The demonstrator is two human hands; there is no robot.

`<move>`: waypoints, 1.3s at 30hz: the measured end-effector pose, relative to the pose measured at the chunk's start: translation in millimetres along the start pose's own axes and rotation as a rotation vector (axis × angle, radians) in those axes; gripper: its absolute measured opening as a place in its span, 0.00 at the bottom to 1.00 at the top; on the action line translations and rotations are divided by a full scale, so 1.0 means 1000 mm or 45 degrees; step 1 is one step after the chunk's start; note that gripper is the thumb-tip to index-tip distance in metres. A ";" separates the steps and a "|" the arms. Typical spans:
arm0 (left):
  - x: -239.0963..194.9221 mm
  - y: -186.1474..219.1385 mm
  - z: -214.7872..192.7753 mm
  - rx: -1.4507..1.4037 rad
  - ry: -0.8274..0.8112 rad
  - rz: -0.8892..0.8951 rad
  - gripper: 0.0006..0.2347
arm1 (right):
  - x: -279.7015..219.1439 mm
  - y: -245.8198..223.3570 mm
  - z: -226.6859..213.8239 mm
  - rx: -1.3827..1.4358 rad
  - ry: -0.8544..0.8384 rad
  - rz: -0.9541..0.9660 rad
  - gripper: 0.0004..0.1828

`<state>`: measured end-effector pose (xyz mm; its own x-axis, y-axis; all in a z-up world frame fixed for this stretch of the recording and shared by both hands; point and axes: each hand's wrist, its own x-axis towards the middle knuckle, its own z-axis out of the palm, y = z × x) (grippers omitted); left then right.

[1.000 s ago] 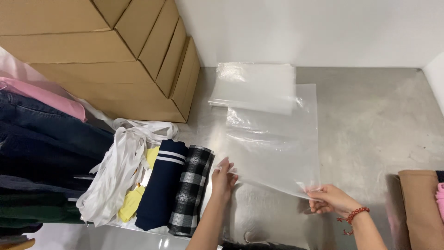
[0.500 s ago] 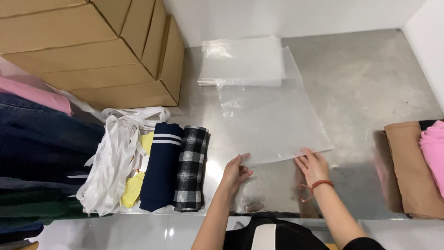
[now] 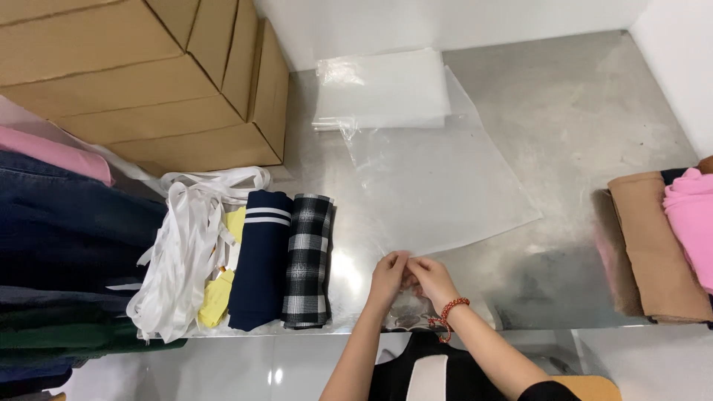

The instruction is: The person places a folded pink garment into a clear plastic bag, seals it, and places it inside a cardboard box. They then close the box and tie a white ribbon around it, finishing with a bow.

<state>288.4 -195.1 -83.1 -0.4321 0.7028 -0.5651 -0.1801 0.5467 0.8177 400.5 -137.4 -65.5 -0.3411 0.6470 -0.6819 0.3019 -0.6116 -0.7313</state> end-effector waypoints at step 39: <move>-0.012 0.042 -0.062 -0.251 0.446 0.241 0.11 | 0.105 -0.035 -0.161 -0.058 0.516 -0.356 0.19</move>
<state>231.1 -209.1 -34.9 -0.7410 0.5668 -0.3602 -0.2198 0.3021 0.9276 497.9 25.2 -113.3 -0.0436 0.9140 -0.4034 0.2899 -0.3749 -0.8806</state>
